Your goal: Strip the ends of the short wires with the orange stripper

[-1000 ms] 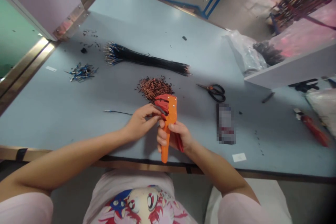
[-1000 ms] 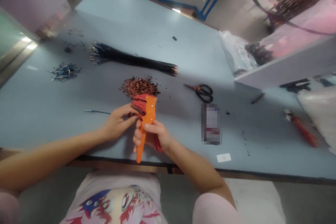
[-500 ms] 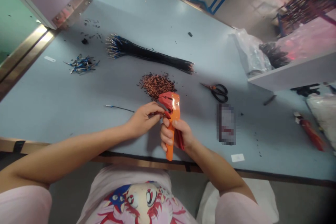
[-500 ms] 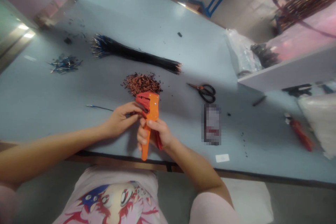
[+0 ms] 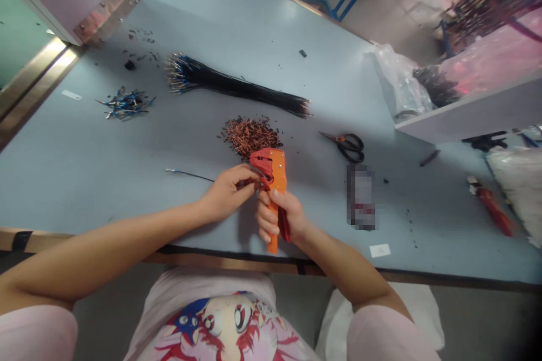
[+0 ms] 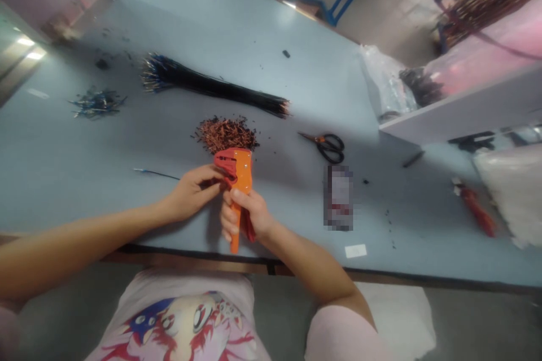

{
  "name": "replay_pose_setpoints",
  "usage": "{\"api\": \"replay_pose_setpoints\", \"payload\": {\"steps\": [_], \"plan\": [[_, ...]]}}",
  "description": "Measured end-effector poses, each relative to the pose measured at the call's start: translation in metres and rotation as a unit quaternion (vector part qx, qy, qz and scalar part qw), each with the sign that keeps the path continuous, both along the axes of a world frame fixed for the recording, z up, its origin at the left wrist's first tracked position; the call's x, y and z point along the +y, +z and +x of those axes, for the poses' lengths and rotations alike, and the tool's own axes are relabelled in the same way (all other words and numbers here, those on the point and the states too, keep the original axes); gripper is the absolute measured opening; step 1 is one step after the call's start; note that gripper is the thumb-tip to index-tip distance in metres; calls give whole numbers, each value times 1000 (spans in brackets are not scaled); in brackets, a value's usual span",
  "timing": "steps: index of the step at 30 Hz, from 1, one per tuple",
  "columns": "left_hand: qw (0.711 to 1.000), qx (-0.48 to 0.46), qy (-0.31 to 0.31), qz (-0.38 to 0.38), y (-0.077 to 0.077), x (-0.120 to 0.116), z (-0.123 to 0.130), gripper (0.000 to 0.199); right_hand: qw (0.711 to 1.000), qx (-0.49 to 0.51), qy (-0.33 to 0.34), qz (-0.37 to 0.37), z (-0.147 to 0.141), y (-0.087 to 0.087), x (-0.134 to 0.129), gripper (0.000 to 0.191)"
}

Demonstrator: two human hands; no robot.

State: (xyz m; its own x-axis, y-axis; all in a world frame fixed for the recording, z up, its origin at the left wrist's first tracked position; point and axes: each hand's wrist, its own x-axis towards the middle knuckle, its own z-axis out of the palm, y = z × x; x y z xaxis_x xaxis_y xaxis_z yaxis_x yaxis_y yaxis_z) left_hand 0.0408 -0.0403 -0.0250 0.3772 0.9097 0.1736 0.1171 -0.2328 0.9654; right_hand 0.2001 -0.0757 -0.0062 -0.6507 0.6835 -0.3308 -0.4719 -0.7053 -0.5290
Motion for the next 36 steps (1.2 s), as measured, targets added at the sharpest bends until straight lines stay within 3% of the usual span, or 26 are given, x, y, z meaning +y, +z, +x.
{"api": "replay_pose_setpoints", "payload": {"steps": [7, 10, 14, 18, 20, 23, 25, 27, 31, 36], "plan": [[996, 90, 15, -1, 5, 5, -1, 13, 999, 0, -15, -50, 5, -1, 9, 28], [985, 163, 26, 46, 5, 13, -8, 15, 997, -4, -29, -66, 10, 1, 19, 27], [957, 248, 78, 128, 2, 30, -22, 17, 998, -11, -53, -39, 20, 5, 28, 29], [951, 255, 132, 112, 5, 40, -31, 16, 995, -38, -84, 27, 30, 11, 31, 48], [965, 228, 105, 74, 10, 37, -31, 15, 991, -62, -102, 53, 33, 14, 32, 54], [982, 185, -30, -6, 16, 27, -26, 13, 987, -78, -122, 65, 36, 17, 34, 53], [977, 196, -79, -30, 17, 21, -22, 13, 987, -75, -128, 67, 35, 17, 35, 51], [974, 221, -45, -7, 15, 19, -19, 14, 985, -75, -133, 77, 34, 17, 35, 52], [974, 195, 81, 82, 11, 27, -21, 13, 978, -102, -137, 117, 31, 16, 33, 60], [961, 169, 169, 141, 14, 34, -28, 11, 980, -146, -35, 131, 29, 14, 26, 54]]}}
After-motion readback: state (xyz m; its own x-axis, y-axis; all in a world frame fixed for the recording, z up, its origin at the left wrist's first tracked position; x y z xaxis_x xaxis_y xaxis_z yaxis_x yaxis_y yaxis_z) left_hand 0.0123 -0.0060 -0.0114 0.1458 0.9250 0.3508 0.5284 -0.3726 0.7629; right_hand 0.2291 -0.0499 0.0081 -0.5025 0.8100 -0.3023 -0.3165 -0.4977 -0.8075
